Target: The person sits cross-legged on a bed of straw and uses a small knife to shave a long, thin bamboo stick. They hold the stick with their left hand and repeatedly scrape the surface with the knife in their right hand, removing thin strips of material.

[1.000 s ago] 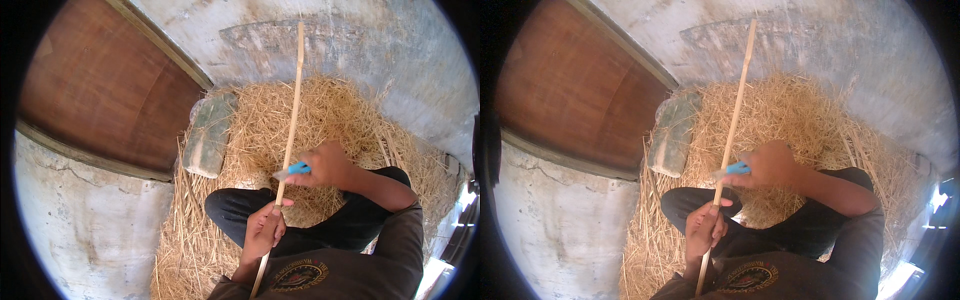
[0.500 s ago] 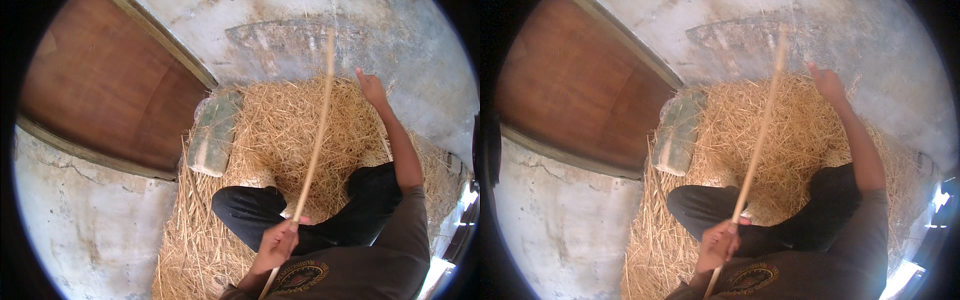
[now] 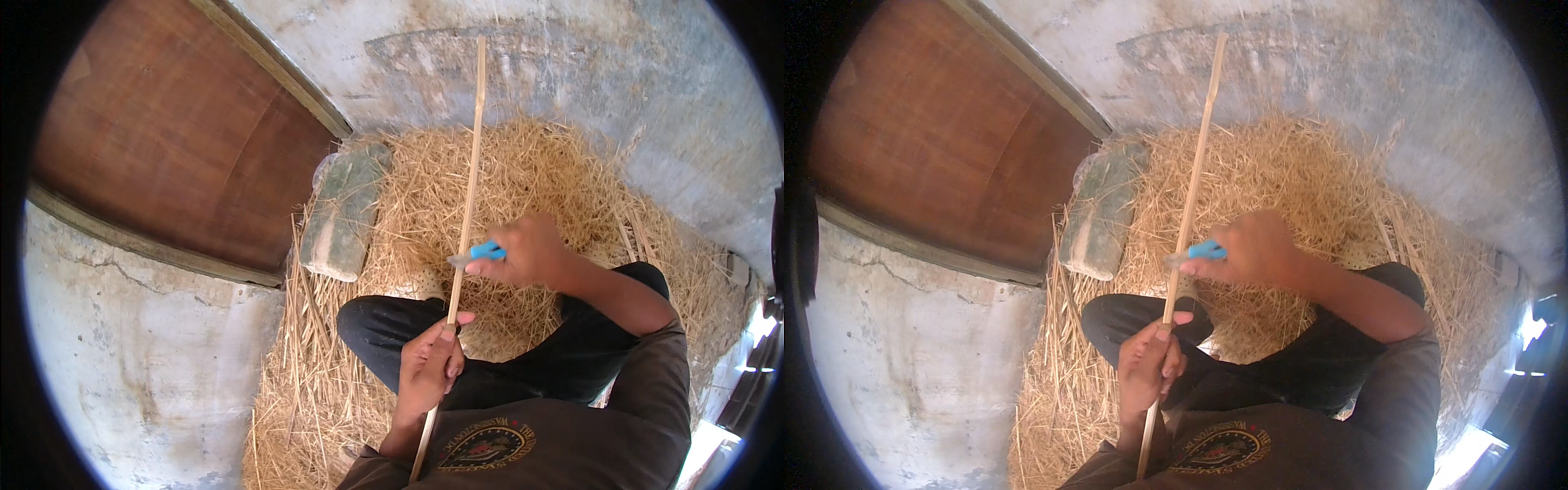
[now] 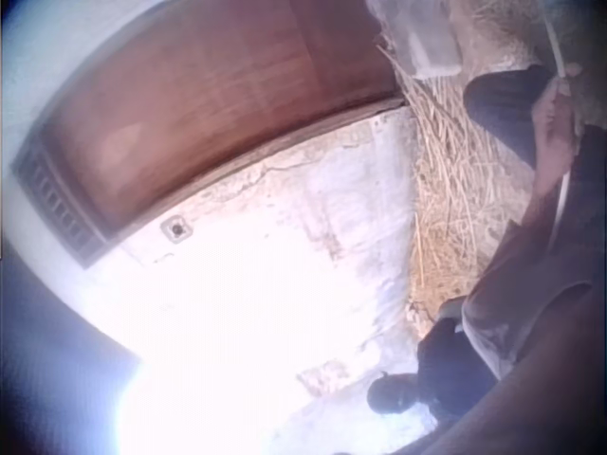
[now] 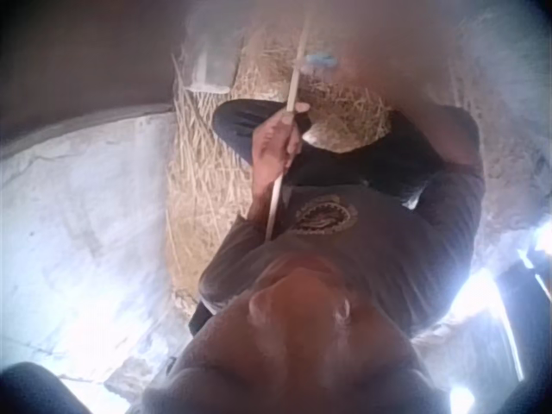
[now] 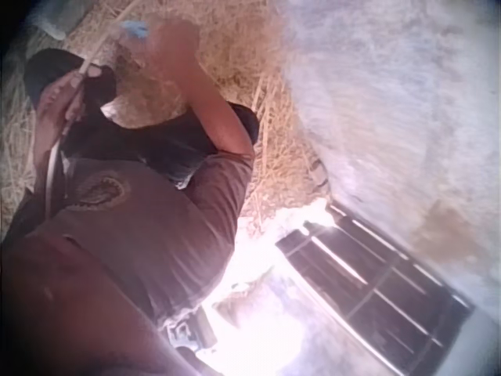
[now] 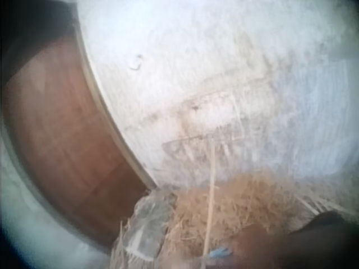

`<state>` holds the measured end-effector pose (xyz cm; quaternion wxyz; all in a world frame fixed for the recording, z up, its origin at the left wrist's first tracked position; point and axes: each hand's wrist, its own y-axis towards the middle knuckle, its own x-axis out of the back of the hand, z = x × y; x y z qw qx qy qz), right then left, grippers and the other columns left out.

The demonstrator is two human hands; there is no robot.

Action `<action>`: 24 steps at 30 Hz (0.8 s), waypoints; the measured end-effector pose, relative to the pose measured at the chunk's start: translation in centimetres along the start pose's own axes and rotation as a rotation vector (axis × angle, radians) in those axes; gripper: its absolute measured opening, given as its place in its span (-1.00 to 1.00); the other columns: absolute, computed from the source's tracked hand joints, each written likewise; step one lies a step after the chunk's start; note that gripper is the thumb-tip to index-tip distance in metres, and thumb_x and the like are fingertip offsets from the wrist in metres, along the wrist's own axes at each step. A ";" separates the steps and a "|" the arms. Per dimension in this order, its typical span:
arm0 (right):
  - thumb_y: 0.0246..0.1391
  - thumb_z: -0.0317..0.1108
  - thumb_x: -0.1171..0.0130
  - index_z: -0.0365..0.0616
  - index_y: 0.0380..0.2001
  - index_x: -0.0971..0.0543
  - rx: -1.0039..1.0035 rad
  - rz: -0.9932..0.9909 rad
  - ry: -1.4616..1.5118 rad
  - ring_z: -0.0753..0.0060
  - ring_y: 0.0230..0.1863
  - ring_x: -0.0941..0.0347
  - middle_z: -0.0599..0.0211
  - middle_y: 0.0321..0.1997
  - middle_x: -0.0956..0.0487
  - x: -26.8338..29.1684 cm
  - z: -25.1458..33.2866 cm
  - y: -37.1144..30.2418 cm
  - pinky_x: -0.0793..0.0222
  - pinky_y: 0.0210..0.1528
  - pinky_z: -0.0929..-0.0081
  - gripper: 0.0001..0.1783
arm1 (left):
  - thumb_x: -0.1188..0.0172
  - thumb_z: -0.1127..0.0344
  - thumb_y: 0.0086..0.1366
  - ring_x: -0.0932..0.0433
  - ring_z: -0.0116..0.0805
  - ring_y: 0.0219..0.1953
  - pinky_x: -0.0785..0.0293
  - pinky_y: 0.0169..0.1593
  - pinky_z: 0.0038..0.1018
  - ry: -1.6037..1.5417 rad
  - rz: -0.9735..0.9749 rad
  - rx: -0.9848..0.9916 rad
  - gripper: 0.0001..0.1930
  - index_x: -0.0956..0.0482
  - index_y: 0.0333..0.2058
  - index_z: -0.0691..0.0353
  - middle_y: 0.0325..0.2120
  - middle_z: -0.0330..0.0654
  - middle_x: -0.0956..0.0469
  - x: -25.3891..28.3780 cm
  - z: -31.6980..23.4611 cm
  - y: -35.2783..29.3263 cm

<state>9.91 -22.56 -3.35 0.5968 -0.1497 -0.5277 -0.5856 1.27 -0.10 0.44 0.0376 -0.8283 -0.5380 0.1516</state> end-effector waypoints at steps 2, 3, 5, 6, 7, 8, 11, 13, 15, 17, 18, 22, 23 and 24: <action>-0.13 0.45 -0.11 -0.03 -0.80 -0.41 0.116 0.038 -0.029 0.32 -0.83 -0.35 0.35 -0.86 -0.34 0.6 1.9 -0.9 -0.21 -0.76 0.37 -0.29 | 0.18 0.25 0.47 -0.14 -0.68 -0.76 -0.06 -0.69 -0.72 -0.010 -0.020 0.017 -0.64 -0.39 0.08 0.35 -0.76 -0.38 -0.21 0.1 0.1 -0.1; -0.13 0.44 -0.11 -0.03 -0.81 -0.41 0.171 0.059 -0.042 0.31 -0.83 -0.35 0.35 -0.86 -0.34 0.9 2.6 -1.2 -0.21 -0.76 0.36 -0.29 | 0.18 0.25 0.46 -0.14 -0.68 -0.76 -0.05 -0.69 -0.72 0.009 -0.012 0.005 -0.64 -0.39 0.07 0.35 -0.76 -0.38 -0.21 0.1 0.0 0.0; -0.14 0.49 -0.04 -0.07 -0.79 -0.46 0.066 0.009 -0.030 0.24 -0.82 -0.37 0.27 -0.87 -0.36 1.1 0.6 0.4 -0.24 -0.74 0.30 -0.23 | 0.18 0.27 0.46 -0.14 -0.69 -0.76 -0.05 -0.69 -0.72 0.050 -0.005 -0.015 -0.65 -0.40 0.07 0.35 -0.75 -0.38 -0.22 -0.1 -0.2 -0.3; -0.14 0.52 -0.01 -0.09 -0.79 -0.49 0.008 -0.011 -0.030 0.20 -0.82 -0.39 0.24 -0.87 -0.36 1.1 -0.1 0.7 -0.25 -0.73 0.27 -0.20 | 0.17 0.27 0.46 -0.12 -0.68 -0.78 -0.07 -0.68 -0.70 0.046 -0.025 0.001 -0.65 -0.40 0.05 0.39 -0.76 -0.38 -0.21 -0.3 -0.2 -0.2; -0.14 0.52 -0.01 -0.09 -0.79 -0.49 -0.029 0.006 -0.034 0.20 -0.82 -0.39 0.24 -0.87 -0.36 0.5 -0.1 0.3 -0.26 -0.73 0.27 -0.20 | 0.16 0.27 0.45 -0.10 -0.67 -0.79 -0.08 -0.66 -0.69 0.042 -0.045 0.016 -0.64 -0.41 0.02 0.43 -0.77 -0.38 -0.20 -0.5 -0.4 0.0; -0.15 0.52 -0.02 -0.09 -0.79 -0.48 -0.058 0.013 -0.045 0.19 -0.81 -0.39 0.24 -0.87 -0.36 -0.1 0.0 0.3 -0.26 -0.73 0.27 -0.20 | 0.16 0.27 0.45 -0.08 -0.66 -0.81 -0.10 -0.65 -0.67 0.041 -0.062 0.018 -0.64 -0.41 0.00 0.47 -0.78 -0.38 -0.19 -0.7 -0.7 0.5; -0.16 0.53 -0.02 -0.09 -0.80 -0.47 0.034 0.032 -0.055 0.18 -0.81 -0.39 0.25 -0.87 -0.36 0.1 1.3 -0.6 -0.26 -0.72 0.28 -0.20 | 0.17 0.28 0.45 -0.07 -0.66 -0.80 -0.09 -0.65 -0.68 0.054 -0.072 0.021 -0.64 -0.41 0.01 0.47 -0.78 -0.39 -0.18 -0.5 -0.6 0.3; -0.16 0.53 -0.01 -0.06 -0.81 -0.46 0.081 -0.043 -0.042 0.19 -0.80 -0.39 0.29 -0.87 -0.37 -0.2 0.3 -0.4 -0.24 -0.73 0.29 -0.21 | 0.17 0.27 0.45 -0.07 -0.66 -0.80 -0.10 -0.64 -0.68 0.060 -0.046 0.028 -0.64 -0.40 0.01 0.47 -0.78 -0.39 -0.17 -0.9 -0.9 0.3; -0.17 0.54 -0.01 -0.04 -0.81 -0.47 0.011 -0.081 -0.110 0.21 -0.81 -0.38 0.29 -0.88 -0.35 0.0 -3.0 0.8 -0.23 -0.74 0.30 -0.21 | 0.17 0.25 0.46 -0.09 -0.66 -0.79 -0.10 -0.64 -0.69 0.022 -0.018 0.030 -0.63 -0.40 0.01 0.46 -0.78 -0.40 -0.17 -1.0 -0.1 0.0; -0.13 0.53 0.01 -0.03 -0.80 -0.46 0.002 -0.093 -0.182 0.28 -0.82 -0.33 0.32 -0.88 -0.32 0.4 -4.3 1.6 -0.19 -0.75 0.34 -0.22 | 0.17 0.25 0.46 -0.10 -0.66 -0.77 -0.10 -0.65 -0.69 0.038 -0.007 0.029 -0.63 -0.40 0.02 0.45 -0.78 -0.39 -0.17 -1.0 -0.2 -0.1; -0.09 0.51 0.03 -0.02 -0.79 -0.45 0.018 -0.071 -0.213 0.33 -0.83 -0.30 0.35 -0.87 -0.31 0.5 -4.4 1.8 -0.16 -0.75 0.36 -0.24 | 0.17 0.25 0.46 -0.11 -0.66 -0.77 -0.10 -0.65 -0.69 0.045 0.000 0.028 -0.63 -0.40 0.02 0.45 -0.77 -0.39 -0.18 -1.0 -0.3 -0.1; 0.07 0.44 0.16 -0.02 -0.71 -0.48 -0.376 0.040 -0.269 0.44 -0.76 -0.25 0.45 -0.81 -0.29 -0.1 -9.6 4.3 -0.17 -0.72 0.42 -0.26 | 0.20 0.23 0.47 -0.14 -0.66 -0.75 -0.09 -0.66 -0.69 0.147 0.039 0.098 -0.63 -0.41 0.03 0.40 -0.77 -0.38 -0.20 -1.2 -0.8 -1.5; 0.10 0.42 0.19 -0.03 -0.69 -0.49 -0.530 0.045 -0.283 0.46 -0.73 -0.25 0.46 -0.79 -0.29 1.1 -11.6 5.2 -0.18 -0.70 0.42 -0.26 | 0.20 0.23 0.47 -0.14 -0.66 -0.75 -0.09 -0.66 -0.70 0.154 0.076 0.124 -0.63 -0.41 0.04 0.38 -0.77 -0.38 -0.20 -1.6 -0.9 -2.3; 0.11 0.41 0.20 -0.10 -0.63 -0.52 -0.720 0.066 -0.226 0.42 -0.68 -0.30 0.42 -0.74 -0.37 3.0 -14.0 5.8 -0.29 -0.60 0.33 -0.23 | 0.21 0.22 0.47 -0.15 -0.67 -0.75 -0.09 -0.66 -0.70 0.162 0.123 0.142 -0.63 -0.41 0.04 0.37 -0.77 -0.38 -0.21 -1.8 -0.8 -2.8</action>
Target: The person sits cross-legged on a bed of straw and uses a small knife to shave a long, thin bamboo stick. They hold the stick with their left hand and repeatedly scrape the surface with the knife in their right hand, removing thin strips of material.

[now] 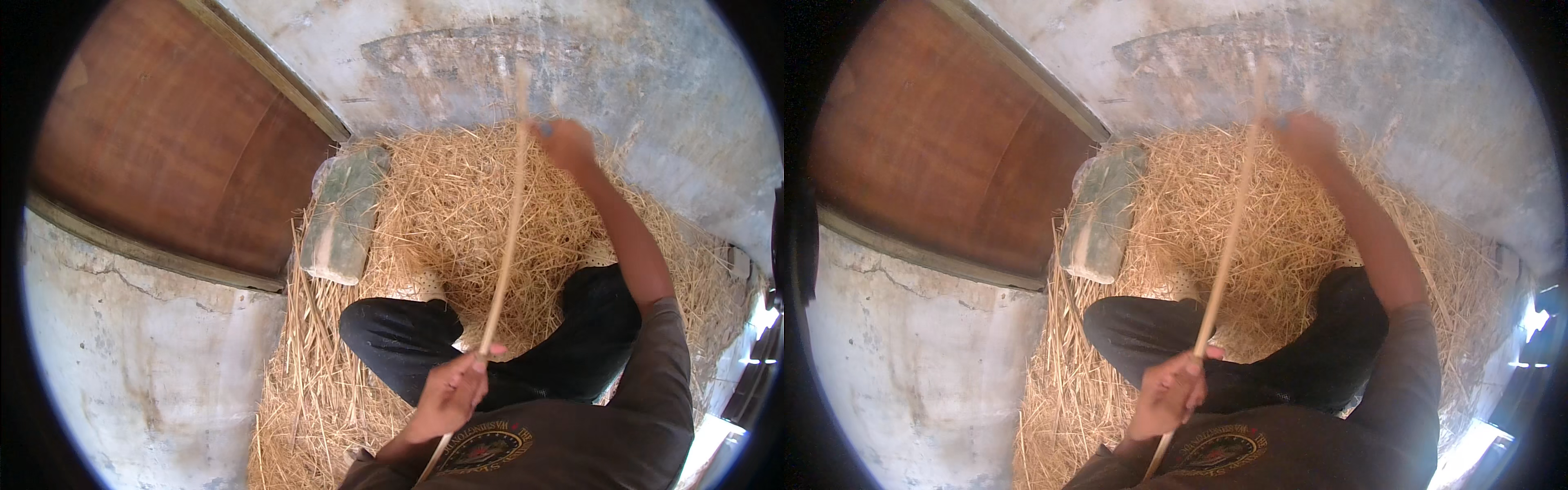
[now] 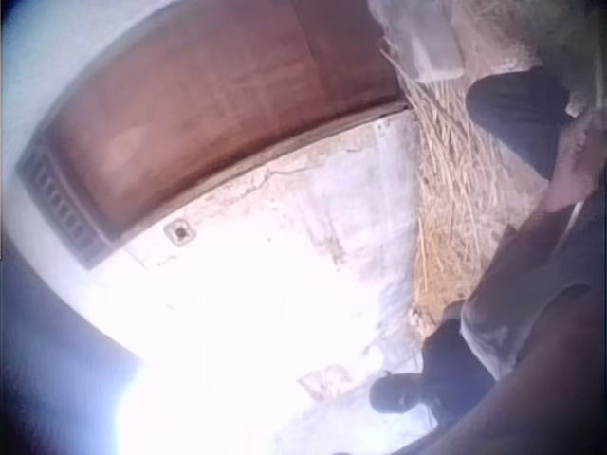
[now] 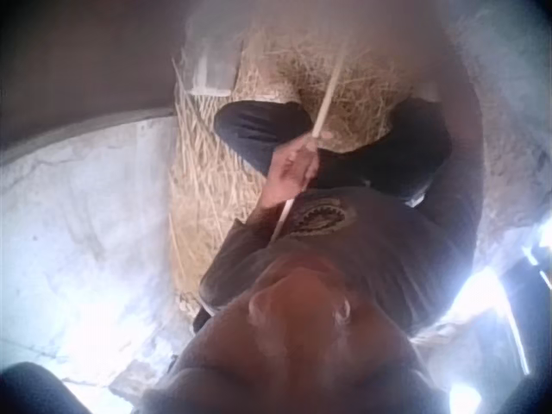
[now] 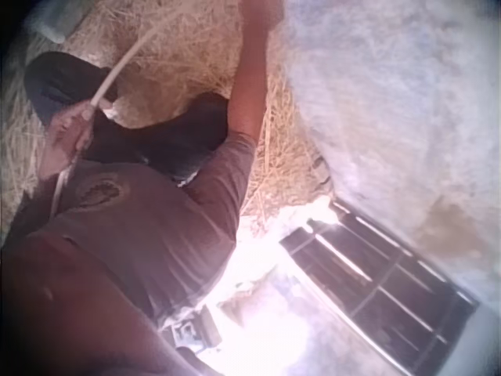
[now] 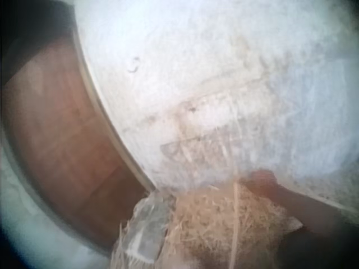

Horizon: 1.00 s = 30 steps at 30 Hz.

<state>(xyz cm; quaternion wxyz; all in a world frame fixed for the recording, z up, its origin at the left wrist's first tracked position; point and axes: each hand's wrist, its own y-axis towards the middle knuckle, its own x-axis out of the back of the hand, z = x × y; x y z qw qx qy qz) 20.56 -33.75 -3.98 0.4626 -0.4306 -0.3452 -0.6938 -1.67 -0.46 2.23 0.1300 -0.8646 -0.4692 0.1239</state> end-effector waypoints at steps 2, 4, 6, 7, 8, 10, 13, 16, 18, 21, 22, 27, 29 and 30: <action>0.14 0.39 0.21 -0.17 -0.59 -0.52 -0.329 -0.163 0.182 0.41 -0.65 -0.32 0.36 -0.69 -0.45 0.7 -7.1 3.9 -0.34 -0.55 0.31 -0.22 | 0.22 0.21 0.48 -0.15 -0.67 -0.75 -0.11 -0.65 -0.71 -0.026 0.065 0.022 -0.61 -0.41 0.05 0.36 -0.77 -0.39 -0.20 -0.3 1.1 -0.4; 0.14 0.39 0.22 -0.20 -0.63 -0.50 -0.293 -0.212 0.179 0.42 -0.66 -0.31 0.33 -0.69 -0.46 1.1 -10.1 3.9 -0.33 -0.54 0.30 -0.19 | 0.22 0.21 0.48 -0.14 -0.67 -0.76 -0.13 -0.64 -0.71 -0.068 0.048 0.068 -0.61 -0.40 0.04 0.38 -0.78 -0.39 -0.19 -0.1 1.6 -0.2; 0.15 0.38 0.20 -0.22 -0.68 -0.47 -0.136 -0.345 0.239 0.42 -0.68 -0.28 0.31 -0.71 -0.44 1.1 -9.7 3.0 -0.30 -0.55 0.30 -0.19 | 0.21 0.21 0.47 -0.14 -0.66 -0.78 -0.14 -0.63 -0.68 -0.147 -0.016 0.042 -0.61 -0.40 0.03 0.40 -0.78 -0.38 -0.19 1.0 2.1 0.7; 0.15 0.37 0.18 -0.22 -0.71 -0.45 0.009 -0.452 0.306 0.43 -0.69 -0.25 0.32 -0.74 -0.41 0.0 -8.3 1.6 -0.27 -0.57 0.30 -0.19 | 0.21 0.22 0.47 -0.13 -0.66 -0.79 -0.14 -0.63 -0.67 -0.194 -0.045 0.032 -0.61 -0.40 0.03 0.41 -0.78 -0.37 -0.19 1.5 2.3 1.1; 0.14 0.33 0.11 -0.23 -0.72 -0.46 -0.017 -0.260 0.314 0.42 -0.71 -0.27 0.31 -0.76 -0.41 0.7 -4.6 -0.8 -0.27 -0.57 0.28 -0.22 | 0.20 0.22 0.47 -0.10 -0.64 -0.83 -0.15 -0.63 -0.65 -0.220 -0.083 0.001 -0.62 -0.40 0.00 0.44 -0.79 -0.36 -0.18 1.8 2.1 1.8; 0.12 0.22 -0.04 -0.18 -0.69 -0.51 0.040 0.058 0.368 0.37 -0.71 -0.40 0.27 -0.78 -0.44 1.8 2.6 -6.9 -0.30 -0.60 0.34 -0.35 | 0.24 0.30 0.47 -0.14 -0.65 -0.80 -0.11 -0.69 -0.71 -0.260 -0.083 -0.087 -0.65 -0.38 0.06 0.35 -0.76 -0.36 -0.22 2.8 2.3 2.2; -0.09 0.37 -0.13 -0.05 -0.79 -0.45 0.706 0.067 0.217 0.29 -0.78 -0.39 0.31 -0.83 -0.39 0.2 6.9 -15.0 -0.28 -0.69 0.35 -0.32 | 0.24 0.29 0.47 -0.13 -0.65 -0.81 -0.10 -0.70 -0.71 -0.259 -0.067 -0.136 -0.66 -0.39 0.03 0.37 -0.77 -0.34 -0.23 3.0 1.6 2.5; -0.12 0.46 -0.05 -0.09 -0.78 -0.50 0.763 0.138 0.182 0.24 -0.82 -0.37 0.25 -0.86 -0.38 0.5 7.7 -16.4 -0.25 -0.72 0.30 -0.25 | 0.20 0.22 0.46 -0.10 -0.62 -0.87 -0.09 -0.68 -0.63 -0.208 -0.129 -0.103 -0.64 -0.42 -0.09 0.46 -0.81 -0.33 -0.22 2.5 1.0 2.6; -0.11 0.51 0.00 -0.10 -0.77 -0.51 0.702 0.088 0.154 0.22 -0.81 -0.38 0.22 -0.86 -0.38 0.6 7.5 -15.0 -0.24 -0.73 0.28 -0.20 | 0.21 0.24 0.47 -0.10 -0.61 -0.87 -0.09 -0.69 -0.64 -0.150 -0.139 -0.096 -0.64 -0.42 -0.10 0.46 -0.81 -0.33 -0.23 2.1 0.7 2.3; -0.12 0.53 0.03 -0.10 -0.77 -0.52 0.638 0.045 0.125 0.22 -0.80 -0.40 0.22 -0.86 -0.39 0.3 6.9 -13.3 -0.25 -0.72 0.29 -0.19 | 0.23 0.26 0.47 -0.10 -0.61 -0.87 -0.09 -0.70 -0.64 -0.105 -0.149 -0.079 -0.65 -0.42 -0.11 0.45 -0.81 -0.32 -0.23 2.0 0.7 2.3; -0.11 0.53 0.03 -0.11 -0.77 -0.51 0.690 0.091 0.135 0.22 -0.80 -0.40 0.22 -0.85 -0.39 0.1 7.5 -15.0 -0.25 -0.72 0.29 -0.18 | 0.23 0.26 0.47 -0.10 -0.61 -0.86 -0.08 -0.70 -0.65 -0.096 -0.153 -0.073 -0.66 -0.42 -0.12 0.45 -0.81 -0.32 -0.24 2.0 0.7 2.4; -0.11 0.54 0.05 -0.11 -0.77 -0.52 0.674 0.067 0.141 0.21 -0.78 -0.41 0.22 -0.84 -0.40 0.2 7.2 -13.8 -0.26 -0.70 0.29 -0.17 | 0.24 0.27 0.47 -0.09 -0.61 -0.86 -0.08 -0.70 -0.65 -0.085 -0.151 -0.089 -0.66 -0.42 -0.13 0.45 -0.82 -0.32 -0.23 2.0 0.1 2.4; -0.12 0.54 0.06 -0.10 -0.76 -0.53 0.583 -0.028 0.098 0.21 -0.77 -0.42 0.23 -0.84 -0.40 -0.3 6.2 -11.7 -0.28 -0.70 0.29 -0.17 | 0.23 0.26 0.47 -0.09 -0.62 -0.86 -0.08 -0.71 -0.65 -0.089 -0.148 -0.084 -0.66 -0.41 -0.13 0.45 -0.82 -0.32 -0.23 2.0 -0.1 2.6; -0.11 0.52 0.03 -0.08 -0.78 -0.50 0.614 -0.006 0.118 0.24 -0.80 -0.39 0.26 -0.86 -0.38 -0.3 6.3 -12.3 -0.25 -0.71 0.32 -0.20 | 0.23 0.26 0.47 -0.09 -0.62 -0.86 -0.07 -0.71 -0.65 -0.095 -0.150 -0.072 -0.66 -0.41 -0.13 0.45 -0.81 -0.32 -0.23 2.1 -0.1 2.6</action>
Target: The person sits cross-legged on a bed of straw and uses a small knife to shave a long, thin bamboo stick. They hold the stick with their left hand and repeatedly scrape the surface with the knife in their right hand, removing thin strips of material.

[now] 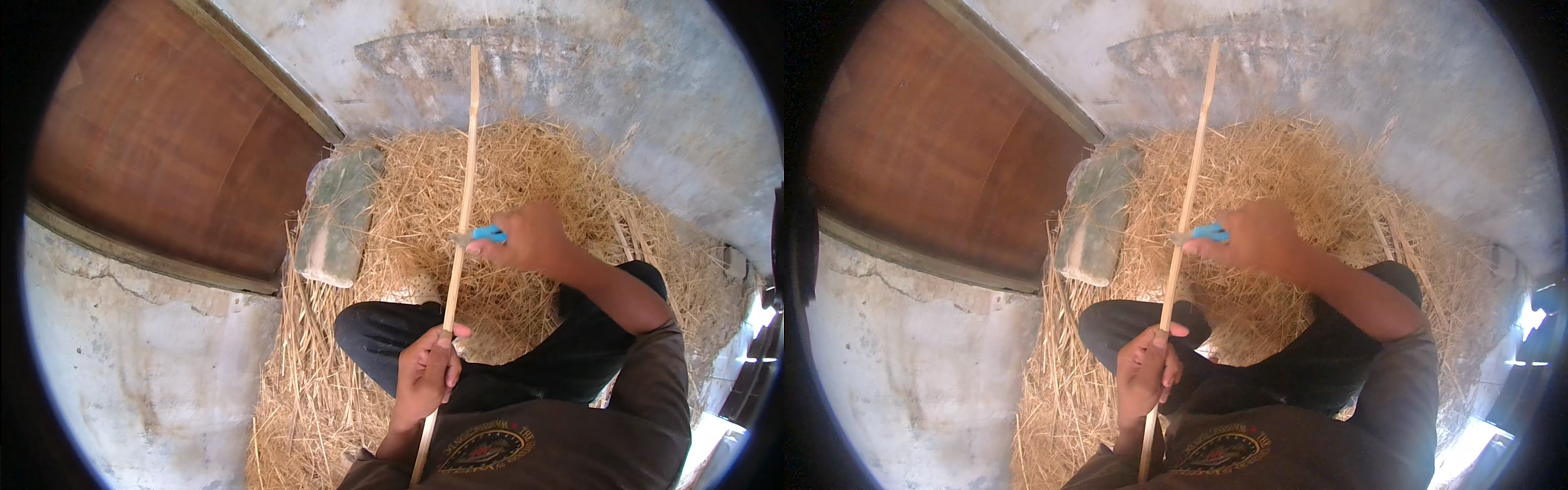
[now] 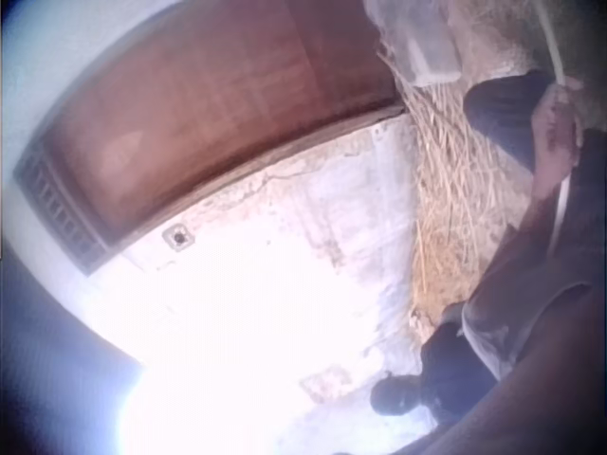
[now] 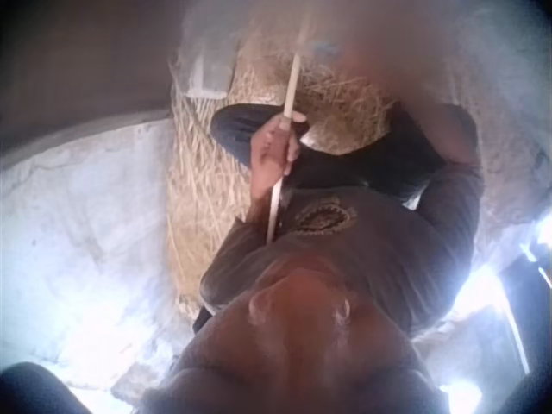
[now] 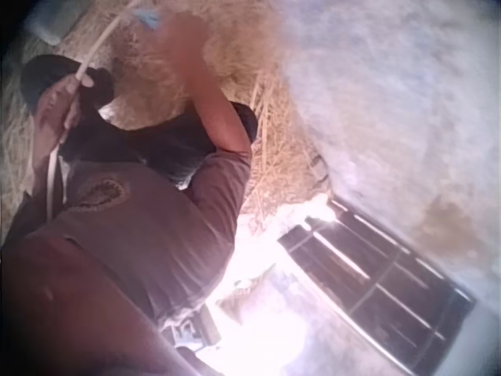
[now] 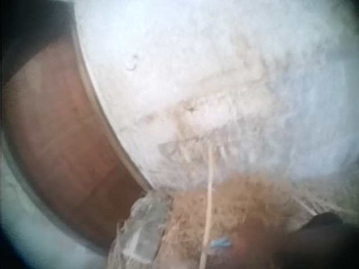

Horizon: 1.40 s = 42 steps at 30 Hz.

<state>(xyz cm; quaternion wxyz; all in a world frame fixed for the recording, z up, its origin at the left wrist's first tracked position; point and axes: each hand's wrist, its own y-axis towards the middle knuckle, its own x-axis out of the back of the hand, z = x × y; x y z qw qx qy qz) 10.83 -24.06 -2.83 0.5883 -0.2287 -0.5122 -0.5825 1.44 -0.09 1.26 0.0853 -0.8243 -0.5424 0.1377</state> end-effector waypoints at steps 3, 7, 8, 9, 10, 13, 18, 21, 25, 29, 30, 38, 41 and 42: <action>-0.09 0.47 -0.02 -0.04 -0.81 -0.46 0.088 0.008 0.034 0.28 -0.84 -0.33 0.33 -0.88 -0.35 -0.4 1.9 -1.3 -0.21 -0.74 0.37 -0.25 | 0.24 0.24 0.47 -0.11 -0.66 -0.83 -0.07 -0.72 -0.70 -0.019 0.036 0.008 -0.67 -0.41 -0.06 0.36 -0.78 -0.34 -0.25 0.4 0.6 -0.2; -0.10 0.53 0.05 -0.09 -0.74 -0.53 -0.052 -0.010 -0.035 0.21 -0.79 -0.39 0.25 -0.83 -0.41 0.4 -1.3 0.6 -0.26 -0.71 0.32 -0.19 | 0.26 0.24 0.48 -0.13 -0.69 -0.81 -0.07 -0.72 -0.72 0.045 0.086 0.023 -0.67 -0.40 -0.02 0.32 -0.76 -0.36 -0.26 0.2 0.5 -0.6; -0.11 0.55 0.08 -0.11 -0.70 -0.56 -0.142 -0.002 -0.052 0.19 -0.76 -0.42 0.22 -0.81 -0.44 0.7 -2.7 1.6 -0.28 -0.69 0.31 -0.16 | 0.26 0.24 0.48 -0.13 -0.69 -0.81 -0.07 -0.72 -0.72 0.043 0.092 0.022 -0.67 -0.40 -0.02 0.32 -0.76 -0.36 -0.26 0.1 0.5 -0.6; -0.11 0.55 0.08 -0.11 -0.71 -0.56 -0.150 -0.003 -0.054 0.20 -0.76 -0.42 0.22 -0.81 -0.44 0.3 -2.7 1.4 -0.28 -0.69 0.31 -0.16 | 0.25 0.23 0.48 -0.13 -0.69 -0.81 -0.07 -0.72 -0.72 0.042 0.098 0.021 -0.67 -0.40 -0.02 0.32 -0.76 -0.36 -0.26 0.1 0.4 -0.6; -0.11 0.55 0.08 -0.11 -0.71 -0.56 -0.158 -0.004 -0.057 0.21 -0.76 -0.43 0.22 -0.81 -0.44 -0.1 -2.3 1.1 -0.28 -0.69 0.31 -0.16 | 0.25 0.23 0.48 -0.14 -0.69 -0.81 -0.07 -0.72 -0.72 0.040 0.105 0.020 -0.66 -0.40 -0.02 0.32 -0.76 -0.37 -0.26 0.0 0.4 -0.6; -0.09 0.54 0.08 -0.09 -0.73 -0.54 -0.025 0.012 -0.021 0.25 -0.77 -0.40 0.25 -0.82 -0.41 0.0 0.2 0.0 -0.27 -0.69 0.32 -0.17 | 0.25 0.23 0.48 -0.14 -0.69 -0.80 -0.07 -0.72 -0.72 -0.005 0.088 0.018 -0.66 -0.40 -0.02 0.32 -0.76 -0.37 -0.26 0.6 0.7 -0.8; -0.05 0.49 0.06 -0.05 -0.78 -0.48 -0.044 -0.145 -0.134 0.32 -0.82 -0.29 0.34 -0.88 -0.30 -0.2 -5.2 1.7 -0.20 -0.72 0.35 -0.23 | 0.26 0.24 0.48 -0.15 -0.69 -0.80 -0.08 -0.71 -0.73 0.020 0.132 0.081 -0.67 -0.38 0.00 0.33 -0.75 -0.37 -0.26 0.1 0.6 -1.6; -0.01 0.44 0.03 -0.02 -0.80 -0.43 -0.077 -0.166 -0.160 0.33 -0.84 -0.24 0.37 -0.90 -0.23 0.0 -6.7 2.5 -0.16 -0.73 0.36 -0.27 | 0.25 0.22 0.48 -0.16 -0.67 -0.79 -0.09 -0.70 -0.71 0.045 0.139 0.070 -0.66 -0.39 -0.05 0.36 -0.76 -0.35 -0.26 -0.2 0.1 -1.7; 0.01 0.43 0.05 -0.04 -0.78 -0.44 -0.294 -0.164 -0.159 0.33 -0.81 -0.27 0.39 -0.88 -0.27 1.1 -10.8 4.4 -0.19 -0.72 0.32 -0.27 | 0.25 0.22 0.47 -0.17 -0.66 -0.79 -0.10 -0.69 -0.70 0.071 0.190 0.105 -0.65 -0.39 -0.06 0.37 -0.76 -0.34 -0.26 -0.5 0.1 -2.7; 0.04 0.41 0.08 -0.10 -0.73 -0.50 -0.295 -0.153 -0.268 0.27 -0.71 -0.39 0.28 -0.80 -0.37 1.2 -13.1 4.7 -0.28 -0.62 0.26 -0.25 | 0.26 0.21 0.47 -0.16 -0.66 -0.79 -0.09 -0.69 -0.70 0.086 0.186 0.134 -0.65 -0.39 -0.04 0.35 -0.76 -0.34 -0.27 -0.8 0.2 -3.0; 0.05 0.42 0.11 -0.14 -0.70 -0.53 -0.434 -0.142 -0.277 0.20 -0.63 -0.43 0.20 -0.75 -0.42 1.0 -13.6 5.0 -0.32 -0.55 0.23 -0.22 | 0.26 0.21 0.47 -0.16 -0.66 -0.79 -0.09 -0.69 -0.70 0.104 0.179 0.163 -0.65 -0.40 -0.04 0.34 -0.76 -0.34 -0.27 -0.8 -0.2 -3.0; 0.18 0.21 0.06 -0.33 -0.60 -0.52 -0.719 -0.425 0.059 0.30 -0.62 -0.32 0.14 -0.74 -0.35 4.8 -18.3 2.1 -0.24 -0.46 0.21 -0.29 | 0.18 0.18 0.47 -0.14 -0.66 -0.80 -0.05 -0.71 -0.71 0.081 -0.031 0.072 -0.64 -0.43 -0.04 0.35 -0.77 -0.35 -0.24 1.3 1.3 -1.9; 0.11 0.19 -0.07 -0.20 -0.65 -0.52 -0.360 -0.070 0.200 0.38 -0.72 -0.24 0.29 -0.80 -0.32 1.1 -5.4 1.3 -0.21 -0.57 0.31 -0.38 | 0.18 0.24 0.46 -0.15 -0.66 -0.81 -0.06 -0.73 -0.70 0.057 -0.038 -0.014 -0.65 -0.42 0.02 0.38 -0.77 -0.35 -0.25 1.1 0.7 -1.2; 0.02 0.25 -0.13 -0.10 -0.67 -0.55 -0.068 -0.125 0.117 0.30 -0.75 -0.33 0.31 -0.82 -0.36 -0.6 -3.0 -0.4 -0.24 -0.62 0.34 -0.41 | 0.18 0.25 0.46 -0.15 -0.66 -0.81 -0.07 -0.73 -0.70 0.058 -0.027 -0.029 -0.65 -0.41 0.03 0.38 -0.77 -0.35 -0.25 0.9 0.4 -1.0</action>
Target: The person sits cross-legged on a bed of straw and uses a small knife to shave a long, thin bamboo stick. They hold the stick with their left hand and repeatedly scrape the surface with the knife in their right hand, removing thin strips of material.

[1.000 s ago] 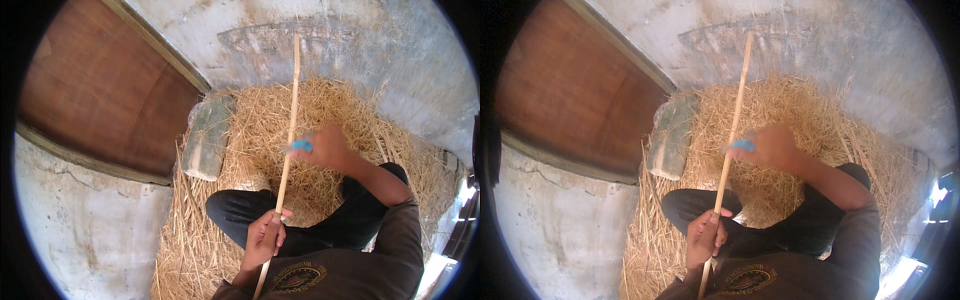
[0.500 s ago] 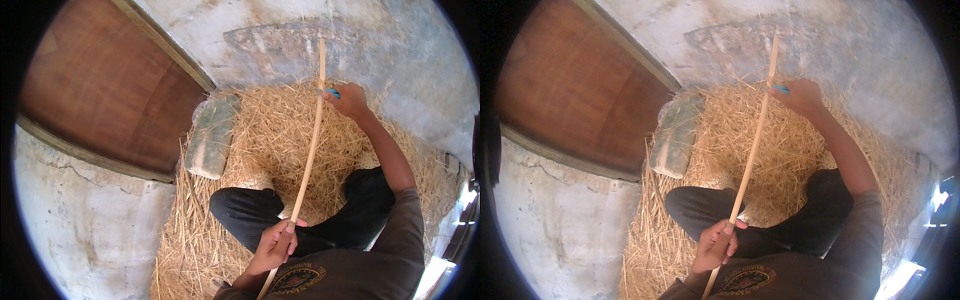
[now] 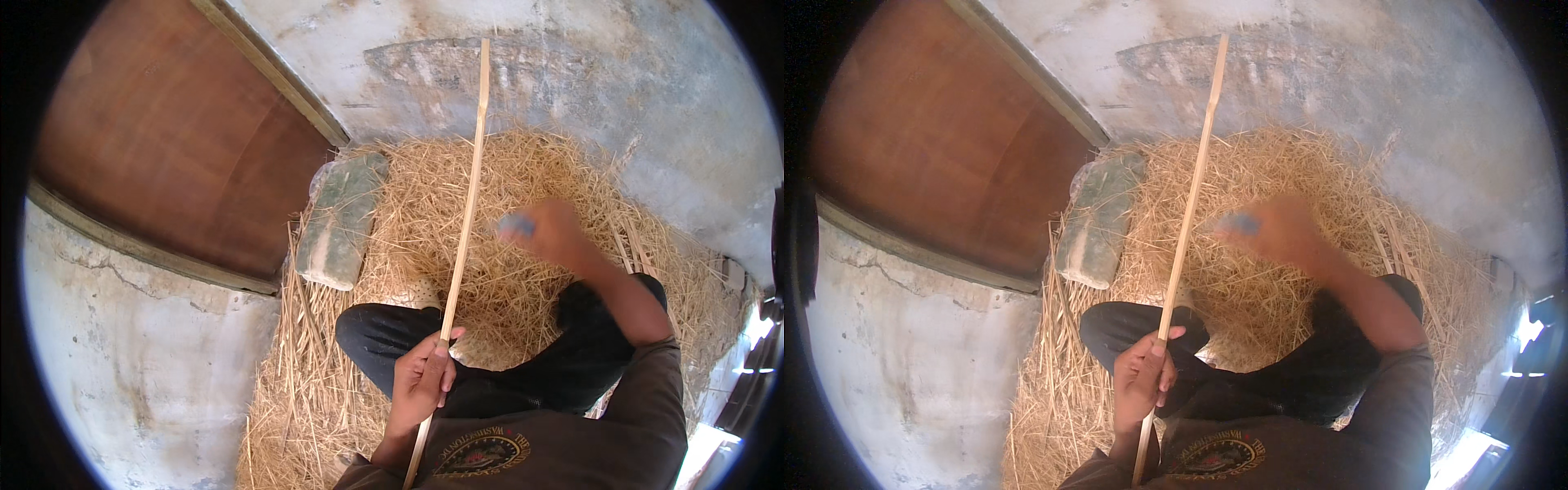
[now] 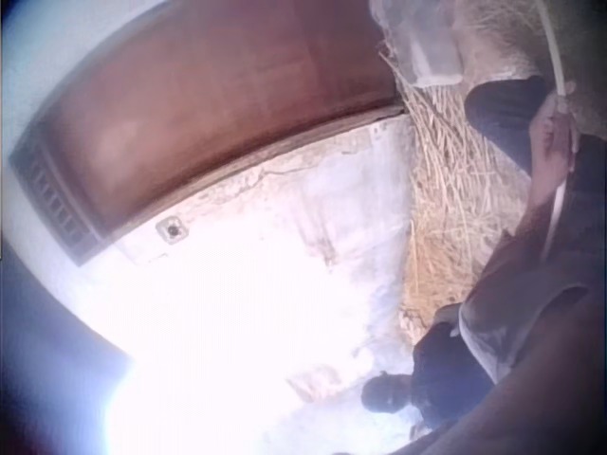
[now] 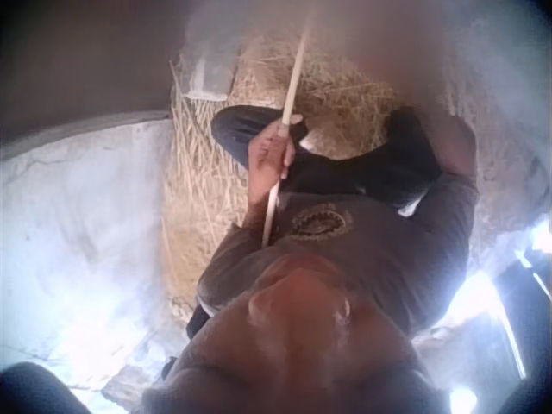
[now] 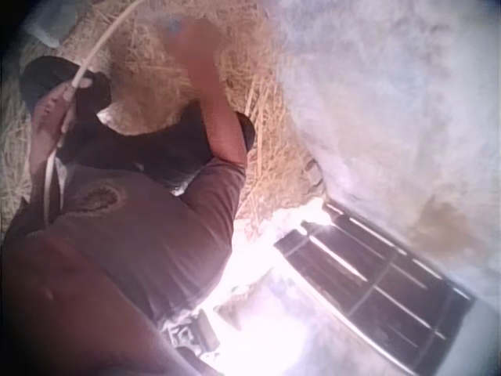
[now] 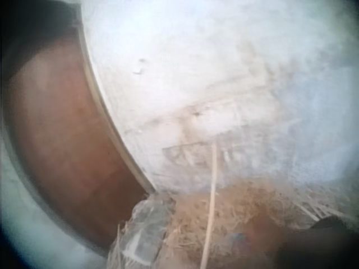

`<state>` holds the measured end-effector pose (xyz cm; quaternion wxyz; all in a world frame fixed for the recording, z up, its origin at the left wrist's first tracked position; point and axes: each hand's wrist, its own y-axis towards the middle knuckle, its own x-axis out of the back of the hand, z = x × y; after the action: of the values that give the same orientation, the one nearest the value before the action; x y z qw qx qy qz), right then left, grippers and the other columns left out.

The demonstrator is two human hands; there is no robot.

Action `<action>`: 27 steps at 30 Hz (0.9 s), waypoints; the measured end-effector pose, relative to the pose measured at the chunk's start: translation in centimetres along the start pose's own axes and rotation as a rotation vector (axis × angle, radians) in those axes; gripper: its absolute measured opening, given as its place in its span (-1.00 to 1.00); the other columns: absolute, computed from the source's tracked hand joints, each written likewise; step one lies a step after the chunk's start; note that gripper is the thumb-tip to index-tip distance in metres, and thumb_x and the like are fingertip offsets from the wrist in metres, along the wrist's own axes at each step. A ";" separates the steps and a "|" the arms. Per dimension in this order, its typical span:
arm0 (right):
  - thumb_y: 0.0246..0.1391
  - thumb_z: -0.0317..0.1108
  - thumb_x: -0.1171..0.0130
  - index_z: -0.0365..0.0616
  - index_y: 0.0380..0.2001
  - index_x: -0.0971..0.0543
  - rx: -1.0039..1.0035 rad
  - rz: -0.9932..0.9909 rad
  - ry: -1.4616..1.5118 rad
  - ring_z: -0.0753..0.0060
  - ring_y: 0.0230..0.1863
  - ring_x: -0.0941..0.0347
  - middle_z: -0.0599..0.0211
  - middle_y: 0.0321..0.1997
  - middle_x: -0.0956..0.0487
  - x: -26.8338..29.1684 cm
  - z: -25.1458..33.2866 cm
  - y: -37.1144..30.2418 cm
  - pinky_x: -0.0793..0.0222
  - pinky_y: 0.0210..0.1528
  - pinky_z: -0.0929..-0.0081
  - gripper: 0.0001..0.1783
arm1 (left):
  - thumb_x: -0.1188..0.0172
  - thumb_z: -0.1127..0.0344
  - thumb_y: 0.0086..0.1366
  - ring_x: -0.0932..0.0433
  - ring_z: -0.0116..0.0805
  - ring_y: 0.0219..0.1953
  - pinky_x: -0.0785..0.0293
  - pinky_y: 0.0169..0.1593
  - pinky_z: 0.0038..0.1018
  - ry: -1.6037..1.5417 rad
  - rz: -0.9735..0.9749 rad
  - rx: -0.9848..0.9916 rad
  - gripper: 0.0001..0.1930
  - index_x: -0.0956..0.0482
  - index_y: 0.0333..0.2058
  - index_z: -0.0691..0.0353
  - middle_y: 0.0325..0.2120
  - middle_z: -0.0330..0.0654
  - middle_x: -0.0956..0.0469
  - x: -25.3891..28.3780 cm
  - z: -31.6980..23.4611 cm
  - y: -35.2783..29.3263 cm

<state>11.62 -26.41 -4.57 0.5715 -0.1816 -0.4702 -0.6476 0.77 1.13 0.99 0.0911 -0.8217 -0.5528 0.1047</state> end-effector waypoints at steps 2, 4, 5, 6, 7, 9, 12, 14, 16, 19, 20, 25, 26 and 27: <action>-0.14 0.51 -0.02 -0.06 -0.74 -0.53 0.114 0.278 0.045 0.20 -0.72 -0.42 0.25 -0.77 -0.45 0.9 5.6 -2.0 -0.30 -0.62 0.28 -0.23 | 0.16 0.26 0.45 -0.15 -0.66 -0.81 -0.07 -0.73 -0.70 0.005 -0.005 0.007 -0.65 -0.41 0.04 0.39 -0.77 -0.34 -0.27 -0.3 -0.3 0.0; -0.15 0.52 -0.03 -0.06 -0.79 -0.49 0.174 0.273 0.010 0.20 -0.76 -0.41 0.24 -0.80 -0.43 0.8 6.6 -2.5 -0.28 -0.67 0.28 -0.22 | 0.15 0.26 0.45 -0.15 -0.66 -0.81 -0.07 -0.73 -0.71 0.042 -0.004 0.025 -0.65 -0.42 0.03 0.39 -0.76 -0.33 -0.27 -0.6 -0.6 0.0; -0.15 0.51 -0.03 -0.06 -0.80 -0.48 0.155 0.223 -0.003 0.20 -0.77 -0.40 0.24 -0.81 -0.42 0.7 6.1 -1.9 -0.27 -0.68 0.29 -0.22 | 0.15 0.26 0.45 -0.15 -0.67 -0.81 -0.07 -0.73 -0.71 0.043 0.001 0.024 -0.65 -0.42 0.04 0.39 -0.76 -0.33 -0.27 -0.7 -0.7 -0.1; -0.14 0.51 -0.03 -0.06 -0.81 -0.46 0.141 0.175 -0.019 0.20 -0.78 -0.40 0.24 -0.82 -0.41 0.6 5.4 -1.2 -0.26 -0.70 0.29 -0.22 | 0.15 0.26 0.45 -0.15 -0.67 -0.81 -0.07 -0.73 -0.71 0.040 0.004 0.019 -0.65 -0.42 0.04 0.39 -0.76 -0.34 -0.28 -0.8 -0.8 -0.1; -0.10 0.41 -0.11 -0.04 -0.79 -0.43 0.152 0.066 -0.019 0.28 -0.83 -0.34 0.33 -0.88 -0.34 0.1 3.9 -0.4 -0.22 -0.75 0.36 -0.30 | 0.14 0.26 0.44 -0.15 -0.67 -0.81 -0.06 -0.73 -0.71 0.037 0.006 0.014 -0.65 -0.42 0.04 0.38 -0.76 -0.34 -0.28 -0.9 -0.7 -0.2; -0.10 0.41 -0.11 -0.04 -0.80 -0.43 0.131 0.081 -0.083 0.28 -0.82 -0.36 0.33 -0.88 -0.34 -0.7 3.9 -0.5 -0.23 -0.74 0.37 -0.30 | 0.15 0.26 0.44 -0.15 -0.67 -0.81 -0.06 -0.73 -0.71 0.048 -0.011 0.011 -0.65 -0.42 0.04 0.38 -0.76 -0.34 -0.28 -0.8 -0.7 -0.1; -0.11 0.47 -0.05 -0.08 -0.78 -0.47 0.176 0.178 -0.059 0.22 -0.78 -0.40 0.27 -0.85 -0.37 -0.1 6.0 -1.3 -0.27 -0.69 0.32 -0.25 | 0.15 0.27 0.44 -0.15 -0.68 -0.81 -0.05 -0.73 -0.71 0.071 -0.028 -0.009 -0.65 -0.42 0.04 0.38 -0.76 -0.35 -0.27 -0.8 -0.8 -0.3; -0.11 0.49 -0.02 -0.09 -0.77 -0.49 0.143 0.170 -0.027 0.18 -0.76 -0.41 0.24 -0.84 -0.39 0.0 5.7 -0.8 -0.29 -0.67 0.30 -0.22 | 0.16 0.28 0.44 -0.14 -0.68 -0.81 -0.04 -0.73 -0.72 0.089 -0.022 -0.021 -0.65 -0.42 0.04 0.38 -0.77 -0.36 -0.27 -0.7 -0.8 -0.5; -0.10 0.49 -0.01 -0.09 -0.76 -0.49 0.018 0.059 -0.041 0.18 -0.76 -0.41 0.24 -0.84 -0.39 -0.3 2.5 0.9 -0.28 -0.68 0.31 -0.22 | 0.16 0.28 0.45 -0.14 -0.69 -0.81 -0.04 -0.73 -0.72 0.096 0.013 -0.039 -0.65 -0.42 0.03 0.38 -0.77 -0.36 -0.26 -0.9 -0.9 -0.4; -0.10 0.50 0.00 -0.09 -0.77 -0.49 -0.011 0.043 -0.069 0.20 -0.77 -0.39 0.25 -0.85 -0.38 -0.8 1.9 0.8 -0.26 -0.70 0.33 -0.21 | 0.16 0.28 0.45 -0.13 -0.69 -0.81 -0.04 -0.72 -0.71 0.089 0.005 -0.003 -0.66 -0.42 0.03 0.38 -0.78 -0.36 -0.26 -0.9 -0.9 -0.2; -0.10 0.50 0.01 -0.08 -0.76 -0.50 0.038 0.081 -0.059 0.22 -0.77 -0.40 0.25 -0.84 -0.38 -0.6 2.8 0.5 -0.26 -0.69 0.34 -0.22 | 0.16 0.27 0.45 -0.14 -0.69 -0.81 -0.04 -0.72 -0.71 0.088 0.000 0.016 -0.66 -0.42 0.03 0.38 -0.77 -0.36 -0.26 -0.8 -1.1 -0.3; 0.00 0.40 -0.01 -0.02 -0.80 -0.44 0.084 -0.123 -0.192 0.30 -0.85 -0.25 0.36 -0.89 -0.26 -0.9 -0.2 1.3 -0.16 -0.75 0.35 -0.29 | 0.15 0.25 0.45 -0.16 -0.69 -0.79 -0.05 -0.72 -0.70 0.065 0.065 -0.028 -0.65 -0.41 0.04 0.38 -0.77 -0.36 -0.26 -1.2 -0.2 -0.9; 0.00 0.40 0.00 -0.03 -0.80 -0.45 0.050 -0.078 -0.229 0.30 -0.84 -0.25 0.36 -0.88 -0.27 -0.5 -1.5 1.6 -0.16 -0.75 0.35 -0.29 | 0.15 0.25 0.45 -0.16 -0.69 -0.79 -0.05 -0.72 -0.70 0.055 0.083 0.004 -0.65 -0.41 0.04 0.38 -0.77 -0.37 -0.26 -1.3 -0.1 -1.0; 0.00 0.40 0.00 -0.04 -0.79 -0.45 0.026 -0.043 -0.260 0.30 -0.84 -0.25 0.36 -0.87 -0.27 0.0 -2.7 2.3 -0.16 -0.75 0.36 -0.28 | 0.15 0.25 0.45 -0.16 -0.68 -0.79 -0.06 -0.71 -0.69 0.052 0.092 0.026 -0.65 -0.41 0.04 0.38 -0.77 -0.37 -0.26 -1.4 -0.2 -1.2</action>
<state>14.54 -28.35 -4.96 0.4941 -0.2466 -0.5525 -0.6244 -0.73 0.23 1.59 0.1110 -0.8475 -0.5104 0.0946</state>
